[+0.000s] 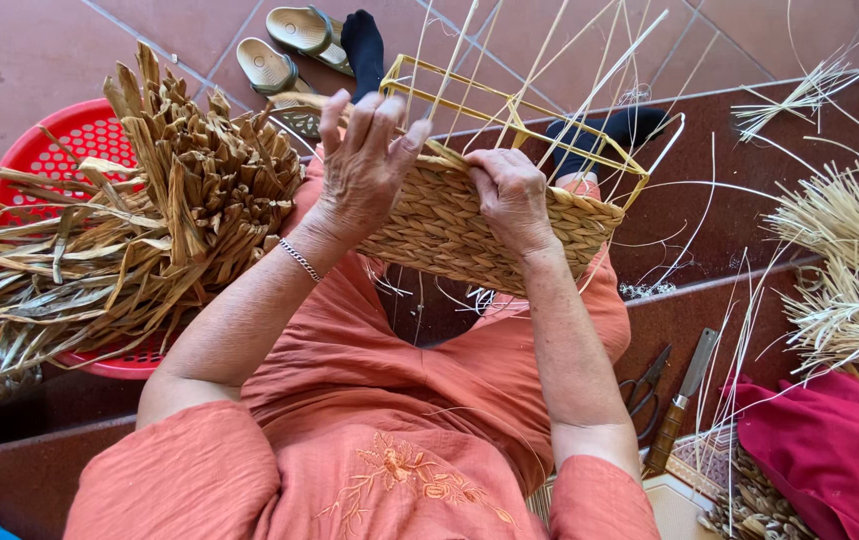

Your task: The person weaves a basket by hand, interlacing dried palm leaves through a metal frame. They repeatedly pull and tighten the strands to secure the weave, occasionally adjusting the basket's position.

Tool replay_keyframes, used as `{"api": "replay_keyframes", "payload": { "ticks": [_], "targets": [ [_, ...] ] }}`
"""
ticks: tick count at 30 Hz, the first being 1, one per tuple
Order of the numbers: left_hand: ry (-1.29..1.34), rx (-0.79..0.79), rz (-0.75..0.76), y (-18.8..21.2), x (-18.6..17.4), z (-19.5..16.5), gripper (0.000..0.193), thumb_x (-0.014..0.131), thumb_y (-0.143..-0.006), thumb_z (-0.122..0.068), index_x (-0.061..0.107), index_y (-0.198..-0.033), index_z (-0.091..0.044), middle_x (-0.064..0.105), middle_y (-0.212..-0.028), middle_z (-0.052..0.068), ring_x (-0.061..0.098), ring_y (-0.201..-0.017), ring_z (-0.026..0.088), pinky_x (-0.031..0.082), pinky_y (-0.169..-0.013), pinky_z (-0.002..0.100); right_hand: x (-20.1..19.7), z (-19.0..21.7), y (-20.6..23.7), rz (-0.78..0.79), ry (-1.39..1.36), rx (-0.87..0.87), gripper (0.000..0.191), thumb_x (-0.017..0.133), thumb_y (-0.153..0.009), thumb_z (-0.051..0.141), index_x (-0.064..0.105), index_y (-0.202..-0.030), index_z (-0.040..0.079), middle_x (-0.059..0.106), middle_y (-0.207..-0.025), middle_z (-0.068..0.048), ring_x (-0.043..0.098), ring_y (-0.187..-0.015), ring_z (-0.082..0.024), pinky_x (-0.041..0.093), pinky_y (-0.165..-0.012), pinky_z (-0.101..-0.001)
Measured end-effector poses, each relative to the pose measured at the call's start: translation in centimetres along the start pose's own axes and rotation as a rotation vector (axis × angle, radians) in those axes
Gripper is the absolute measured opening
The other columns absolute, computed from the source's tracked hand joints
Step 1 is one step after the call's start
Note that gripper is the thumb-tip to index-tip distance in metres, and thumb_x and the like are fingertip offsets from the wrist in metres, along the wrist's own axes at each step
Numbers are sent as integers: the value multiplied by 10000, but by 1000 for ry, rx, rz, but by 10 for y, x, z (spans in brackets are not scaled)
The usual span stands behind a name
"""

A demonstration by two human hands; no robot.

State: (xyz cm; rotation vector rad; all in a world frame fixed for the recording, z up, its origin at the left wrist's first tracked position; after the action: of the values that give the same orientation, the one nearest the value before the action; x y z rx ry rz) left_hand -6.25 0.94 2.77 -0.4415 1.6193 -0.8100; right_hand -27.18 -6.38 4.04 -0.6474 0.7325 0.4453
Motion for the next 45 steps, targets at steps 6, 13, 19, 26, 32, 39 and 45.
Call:
{"api": "replay_keyframes", "payload": {
  "ticks": [6,13,19,26,32,39,45],
  "targets": [
    [329,132,267,-8,27,-31,287,641,-922,-69,650,-1198,9,629,-1064,138,621,-1104,306,488,-997,435,5,-10,1,20,-210,278,73,646,-1026,46,653,-1098,36,757,-937,-118,742,-831,-226,581,-743,-338],
    [428,-282,493,-45,107,-32,140,699,-906,-168,659,-974,-53,698,-913,177,689,-836,331,558,-751,450,7,-24,4,10,-299,328,96,593,-1049,23,583,-1144,15,766,-913,-118,758,-829,-193,594,-745,-323],
    [1139,-782,-5,-23,88,-18,106,603,-943,-124,614,-964,-21,674,-777,111,662,-637,241,558,-588,374,15,-24,2,-61,-215,203,61,613,-1052,42,589,-1105,23,781,-956,-120,782,-858,-231,607,-736,-346],
    [1881,-1472,98,8,61,-15,533,363,-1010,-372,680,-865,31,746,-868,225,768,-758,295,659,-751,399,23,-12,-10,-137,68,180,44,723,-959,81,716,-1001,66,748,-887,-101,739,-783,-265,573,-703,-381],
    [935,-369,86,6,19,-1,399,563,-983,-320,739,-1187,-25,551,-1468,184,471,-1384,329,362,-1177,502,24,-7,-13,-21,168,85,77,725,-934,78,772,-968,130,775,-902,-45,741,-823,-205,576,-752,-351],
    [144,-107,288,24,31,47,139,792,-945,-187,662,-937,-139,412,-1631,103,315,-1510,286,141,-1251,533,19,-13,-12,9,26,208,73,729,-983,144,775,-1034,117,770,-856,-59,726,-695,-168,572,-653,-330],
    [9,-212,123,42,29,57,248,750,-943,-128,654,-1171,-146,446,-1549,113,391,-1470,294,213,-1250,528,36,-21,-17,-101,-71,250,53,760,-1013,104,787,-1051,78,768,-877,-47,660,-704,-105,512,-637,-268]
  ]
}}
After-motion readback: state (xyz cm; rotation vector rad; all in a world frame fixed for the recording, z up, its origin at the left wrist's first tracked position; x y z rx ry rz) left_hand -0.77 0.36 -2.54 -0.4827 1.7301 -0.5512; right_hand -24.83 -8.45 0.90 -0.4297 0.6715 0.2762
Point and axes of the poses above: each hand's wrist, its own y-axis away from the middle knuckle, its own x-axis out of the palm, z = x × y, the point moved 2 cm from there along -y, towards the middle knuckle
